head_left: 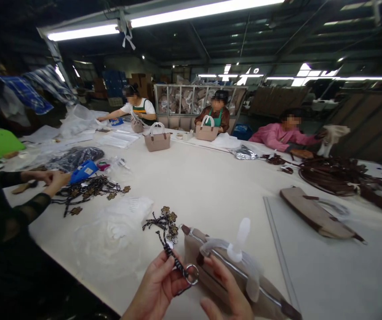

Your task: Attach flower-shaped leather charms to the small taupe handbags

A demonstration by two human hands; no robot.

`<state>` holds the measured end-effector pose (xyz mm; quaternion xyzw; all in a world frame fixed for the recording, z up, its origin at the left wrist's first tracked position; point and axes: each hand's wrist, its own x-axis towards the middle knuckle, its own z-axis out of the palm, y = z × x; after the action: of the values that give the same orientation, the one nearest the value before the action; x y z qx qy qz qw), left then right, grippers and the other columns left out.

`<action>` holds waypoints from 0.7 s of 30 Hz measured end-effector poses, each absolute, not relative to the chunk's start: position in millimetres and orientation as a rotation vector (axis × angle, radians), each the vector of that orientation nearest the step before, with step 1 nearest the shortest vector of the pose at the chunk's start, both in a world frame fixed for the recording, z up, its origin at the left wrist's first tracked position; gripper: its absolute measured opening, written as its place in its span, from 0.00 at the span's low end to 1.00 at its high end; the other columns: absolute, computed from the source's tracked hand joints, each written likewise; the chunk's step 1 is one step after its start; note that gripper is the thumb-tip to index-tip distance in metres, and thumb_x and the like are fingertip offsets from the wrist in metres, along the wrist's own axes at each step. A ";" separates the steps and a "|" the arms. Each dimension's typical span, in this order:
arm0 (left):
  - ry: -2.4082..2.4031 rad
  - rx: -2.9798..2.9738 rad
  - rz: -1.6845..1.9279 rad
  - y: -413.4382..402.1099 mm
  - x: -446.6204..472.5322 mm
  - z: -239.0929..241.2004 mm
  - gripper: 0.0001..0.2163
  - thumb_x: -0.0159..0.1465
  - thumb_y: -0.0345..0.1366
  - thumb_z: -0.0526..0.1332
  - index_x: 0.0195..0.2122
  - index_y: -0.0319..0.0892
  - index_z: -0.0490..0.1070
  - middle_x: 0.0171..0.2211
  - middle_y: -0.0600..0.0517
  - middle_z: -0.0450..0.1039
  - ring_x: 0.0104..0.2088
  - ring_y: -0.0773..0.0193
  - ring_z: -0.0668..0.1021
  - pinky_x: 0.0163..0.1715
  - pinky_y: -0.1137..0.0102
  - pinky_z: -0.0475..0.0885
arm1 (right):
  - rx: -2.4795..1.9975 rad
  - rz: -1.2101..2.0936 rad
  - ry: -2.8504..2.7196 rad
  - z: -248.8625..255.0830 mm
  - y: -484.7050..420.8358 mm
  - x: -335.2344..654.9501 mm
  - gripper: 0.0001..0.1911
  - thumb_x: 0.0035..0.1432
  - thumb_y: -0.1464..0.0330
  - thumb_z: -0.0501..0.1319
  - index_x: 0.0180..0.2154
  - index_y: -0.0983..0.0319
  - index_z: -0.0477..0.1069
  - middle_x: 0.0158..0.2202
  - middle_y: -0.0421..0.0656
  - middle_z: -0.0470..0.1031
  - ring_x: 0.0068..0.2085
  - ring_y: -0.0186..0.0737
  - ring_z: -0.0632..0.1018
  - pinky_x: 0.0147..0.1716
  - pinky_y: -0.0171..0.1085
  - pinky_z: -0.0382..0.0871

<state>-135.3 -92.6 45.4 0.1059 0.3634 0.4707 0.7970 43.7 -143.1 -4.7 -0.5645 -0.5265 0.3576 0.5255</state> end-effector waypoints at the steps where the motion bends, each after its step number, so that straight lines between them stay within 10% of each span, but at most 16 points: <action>1: 0.775 0.227 0.998 -94.6 -132.6 47.9 0.12 0.53 0.34 0.73 0.34 0.38 0.73 0.33 0.51 0.77 0.36 0.58 0.82 0.38 0.66 0.78 | -1.311 0.870 -1.292 -5.5 -144.2 40.7 0.33 0.53 0.52 0.65 0.59 0.55 0.65 0.56 0.45 0.75 0.58 0.48 0.73 0.59 0.41 0.65; 14: 1.002 0.399 0.876 -103.2 -125.0 30.0 0.18 0.50 0.41 0.74 0.38 0.41 0.71 0.35 0.50 0.75 0.32 0.62 0.78 0.33 0.68 0.75 | -1.378 1.029 -1.363 8.9 -153.0 32.0 0.23 0.64 0.51 0.52 0.36 0.60 0.77 0.27 0.43 0.77 0.30 0.40 0.75 0.30 0.36 0.67; 21: 1.265 1.307 1.204 -104.2 -135.5 53.4 0.17 0.51 0.34 0.72 0.44 0.47 0.77 0.52 0.45 0.70 0.57 0.48 0.67 0.59 0.63 0.58 | -1.358 1.319 -1.181 3.0 -157.9 33.1 0.27 0.60 0.45 0.54 0.24 0.61 0.65 0.22 0.35 0.57 0.26 0.33 0.60 0.25 0.34 0.53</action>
<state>-135.5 -104.2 53.4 0.5313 0.5143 0.4896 0.4621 33.1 -157.9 3.0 -0.5466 -0.4754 0.5310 0.4396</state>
